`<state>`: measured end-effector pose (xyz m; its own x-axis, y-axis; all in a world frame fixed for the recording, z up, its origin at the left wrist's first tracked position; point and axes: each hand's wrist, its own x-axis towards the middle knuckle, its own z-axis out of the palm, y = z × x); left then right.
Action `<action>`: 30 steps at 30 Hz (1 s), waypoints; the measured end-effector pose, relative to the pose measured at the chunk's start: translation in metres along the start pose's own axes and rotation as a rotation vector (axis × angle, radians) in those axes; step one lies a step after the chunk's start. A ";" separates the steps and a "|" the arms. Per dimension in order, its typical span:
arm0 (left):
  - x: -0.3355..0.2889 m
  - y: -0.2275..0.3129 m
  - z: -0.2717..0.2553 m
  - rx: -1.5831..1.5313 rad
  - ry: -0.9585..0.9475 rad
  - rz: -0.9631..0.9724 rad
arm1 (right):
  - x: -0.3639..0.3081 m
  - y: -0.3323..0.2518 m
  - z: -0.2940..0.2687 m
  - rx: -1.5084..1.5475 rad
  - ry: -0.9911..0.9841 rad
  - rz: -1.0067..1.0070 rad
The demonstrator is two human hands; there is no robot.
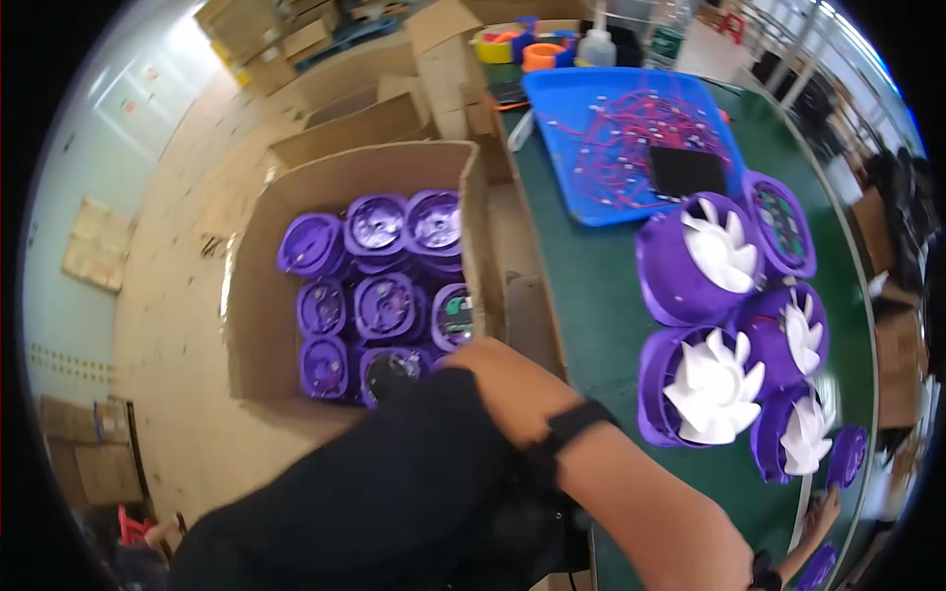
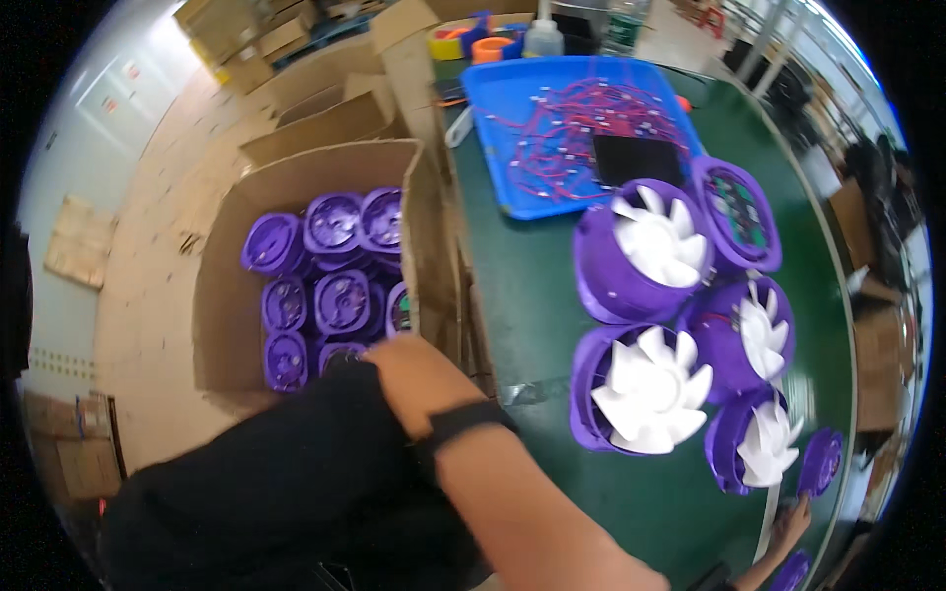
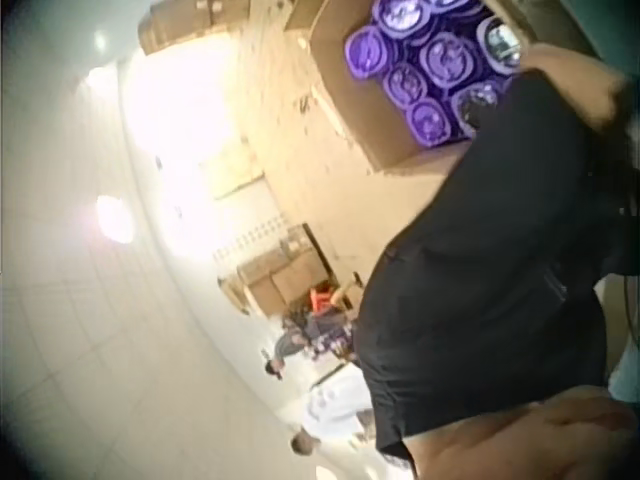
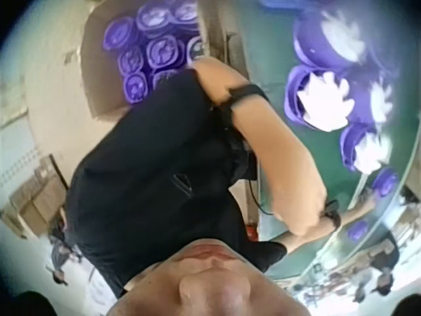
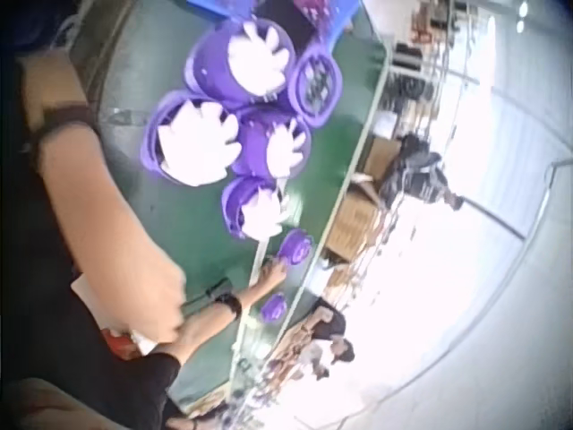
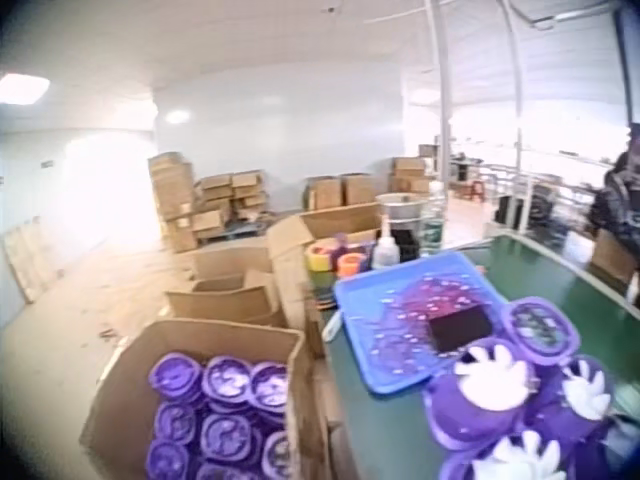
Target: The person assembles purple fan units by taking purple housings from a cardboard box, inserting white fan blades, and placing the completed units on a green workbench. The person handles the components by hand, repeatedly picking up housings and blades to form finished assemblies.
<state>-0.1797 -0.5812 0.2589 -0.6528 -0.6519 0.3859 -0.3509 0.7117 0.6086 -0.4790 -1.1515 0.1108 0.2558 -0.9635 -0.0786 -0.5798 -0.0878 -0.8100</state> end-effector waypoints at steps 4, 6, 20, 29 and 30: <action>-0.114 0.047 -0.023 -0.271 0.111 -0.110 | -0.023 -0.012 0.016 -0.187 -0.012 -0.048; -0.195 0.070 -0.026 -0.470 0.404 -0.475 | -0.025 -0.006 0.011 -0.132 -0.097 -0.077; -0.450 -0.028 0.125 0.961 0.679 -1.749 | -0.035 0.016 0.004 -0.209 -0.293 -0.317; -0.470 -0.029 0.123 1.069 0.495 -1.809 | -0.046 0.016 0.026 -0.210 -0.245 -0.439; -0.472 -0.023 0.125 1.049 0.578 -1.771 | -0.050 0.009 0.032 -0.206 -0.260 -0.440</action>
<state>0.0524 -0.2567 -0.0242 0.8553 -0.4667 0.2253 -0.4869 -0.8725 0.0414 -0.4719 -1.0957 0.0887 0.6757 -0.7329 0.0799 -0.5080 -0.5414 -0.6700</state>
